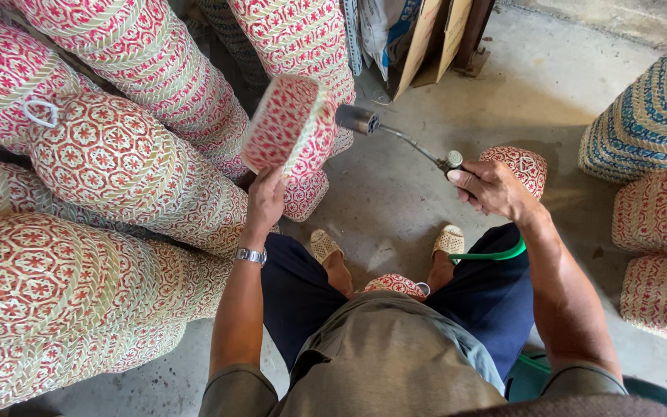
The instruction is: The person uses a blowtorch to apply heat to the edges of small woven baskets. They pick up each basket, rotate it to expose all sides to the flame, and then place it back down. The task is performed repeatedly on multiple identical baskets.
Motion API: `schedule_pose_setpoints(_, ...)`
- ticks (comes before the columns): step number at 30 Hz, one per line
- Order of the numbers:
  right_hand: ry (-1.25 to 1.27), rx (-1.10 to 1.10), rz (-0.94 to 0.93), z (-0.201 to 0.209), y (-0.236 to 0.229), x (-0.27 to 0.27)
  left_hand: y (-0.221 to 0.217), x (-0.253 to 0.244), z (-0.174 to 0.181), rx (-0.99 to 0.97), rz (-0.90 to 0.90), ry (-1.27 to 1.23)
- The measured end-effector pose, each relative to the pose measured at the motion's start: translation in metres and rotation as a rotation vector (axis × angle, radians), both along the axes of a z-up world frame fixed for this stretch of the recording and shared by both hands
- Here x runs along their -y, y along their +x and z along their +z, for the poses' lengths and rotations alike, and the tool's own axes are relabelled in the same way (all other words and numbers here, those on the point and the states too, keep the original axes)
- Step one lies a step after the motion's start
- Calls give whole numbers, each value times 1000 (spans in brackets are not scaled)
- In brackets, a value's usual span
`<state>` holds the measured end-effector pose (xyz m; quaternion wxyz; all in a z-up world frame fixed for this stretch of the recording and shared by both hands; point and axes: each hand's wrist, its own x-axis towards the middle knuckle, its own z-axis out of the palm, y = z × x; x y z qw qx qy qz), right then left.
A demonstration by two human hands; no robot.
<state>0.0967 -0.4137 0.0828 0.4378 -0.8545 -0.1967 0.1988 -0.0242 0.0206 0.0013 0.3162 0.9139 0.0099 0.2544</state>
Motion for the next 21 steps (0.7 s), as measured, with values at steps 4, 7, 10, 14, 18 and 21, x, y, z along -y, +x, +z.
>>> schedule_pose_setpoints(4,-82,111,-2,2,-5,-4,0,-1,-6,-38,52,422)
schedule_pose_setpoints(7,-65,127,5,8,-6,-9,1,-2,-7,50,50,620)
schedule_pose_setpoints(10,-89,131,-9,14,-8,-11,-2,-1,-7,6,48,725)
schedule_pose_setpoints(14,-107,92,-66,21,-3,-18,-6,0,-8,20,14,817)
schedule_pose_setpoints(18,-38,303,2,23,7,-30,-5,5,-14,8,-45,865)
schedule_pose_setpoints(21,-58,267,-9,22,17,-44,-7,16,-19,1,-89,846)
